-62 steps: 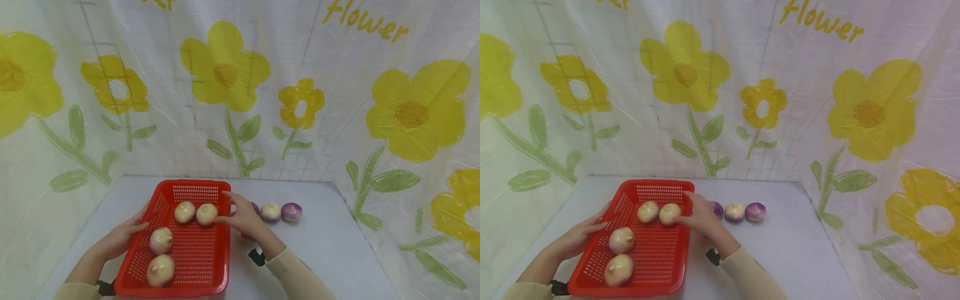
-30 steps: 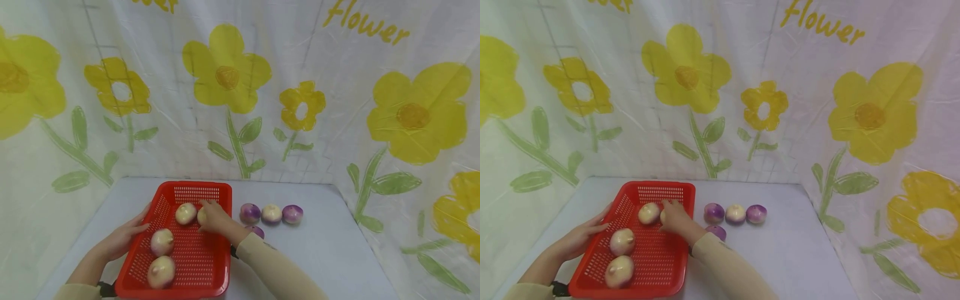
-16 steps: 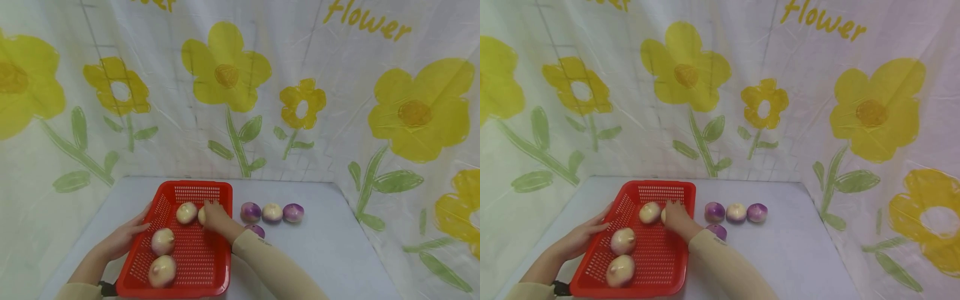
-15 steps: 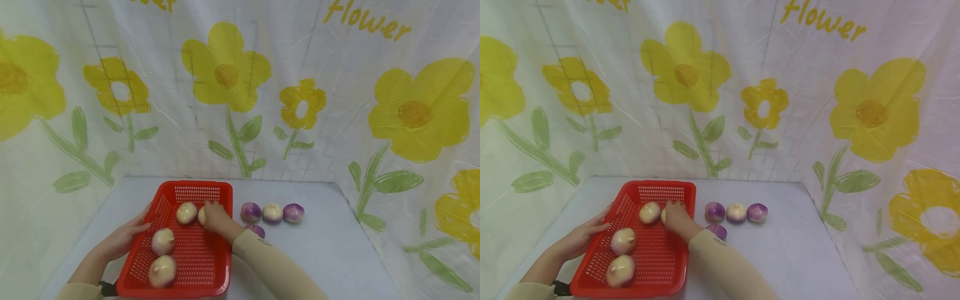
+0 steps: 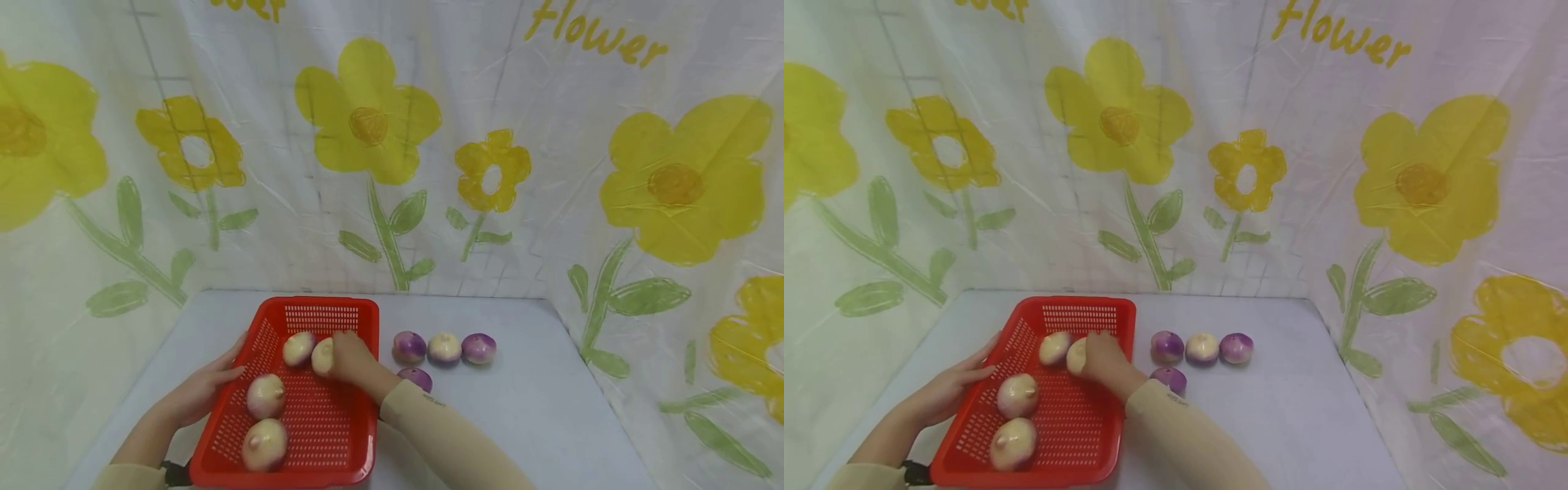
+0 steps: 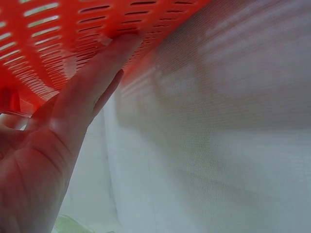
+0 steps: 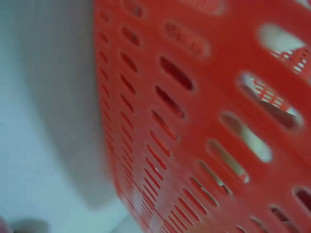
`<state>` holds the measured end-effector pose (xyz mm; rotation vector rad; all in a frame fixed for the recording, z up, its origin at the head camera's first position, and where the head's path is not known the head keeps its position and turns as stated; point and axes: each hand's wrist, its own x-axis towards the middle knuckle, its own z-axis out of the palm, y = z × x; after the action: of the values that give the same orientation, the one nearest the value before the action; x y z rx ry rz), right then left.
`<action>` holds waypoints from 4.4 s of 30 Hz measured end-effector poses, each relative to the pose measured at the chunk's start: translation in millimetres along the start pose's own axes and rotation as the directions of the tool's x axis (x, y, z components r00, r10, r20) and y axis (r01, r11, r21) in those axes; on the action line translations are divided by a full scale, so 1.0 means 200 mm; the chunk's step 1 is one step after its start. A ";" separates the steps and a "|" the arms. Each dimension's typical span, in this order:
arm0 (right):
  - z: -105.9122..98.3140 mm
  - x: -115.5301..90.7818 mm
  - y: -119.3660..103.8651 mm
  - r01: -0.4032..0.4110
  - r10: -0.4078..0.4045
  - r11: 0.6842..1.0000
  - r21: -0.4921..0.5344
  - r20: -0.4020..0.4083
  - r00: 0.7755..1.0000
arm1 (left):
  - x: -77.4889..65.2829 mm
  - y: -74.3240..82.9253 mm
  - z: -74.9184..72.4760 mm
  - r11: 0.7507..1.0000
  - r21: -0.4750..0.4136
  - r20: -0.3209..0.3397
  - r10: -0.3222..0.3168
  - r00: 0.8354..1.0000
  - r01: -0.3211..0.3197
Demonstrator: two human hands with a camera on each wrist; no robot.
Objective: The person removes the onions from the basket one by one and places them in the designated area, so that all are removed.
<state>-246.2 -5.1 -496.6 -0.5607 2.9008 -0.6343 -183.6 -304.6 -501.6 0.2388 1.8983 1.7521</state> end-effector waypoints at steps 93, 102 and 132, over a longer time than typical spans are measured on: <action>-0.19 -0.80 0.92 -0.255 0.475 0.724 0.641 -0.195 0.858 | 0.00 0.00 -0.02 1.000 0.014 0.022 0.009 1.000 -0.009; -0.11 -0.78 0.98 -0.311 0.494 0.702 0.640 -0.124 0.861 | 0.01 0.00 -0.02 1.000 0.006 0.025 0.009 1.000 -0.009; -0.23 -0.84 0.95 -0.335 0.537 0.737 0.587 -0.208 0.818 | 0.00 0.01 -0.02 0.999 0.040 -0.007 -0.006 1.000 0.006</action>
<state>-163.1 236.8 -528.4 0.3648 2.7826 -1.5075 -186.8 -307.7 -499.7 0.2417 1.9381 1.7144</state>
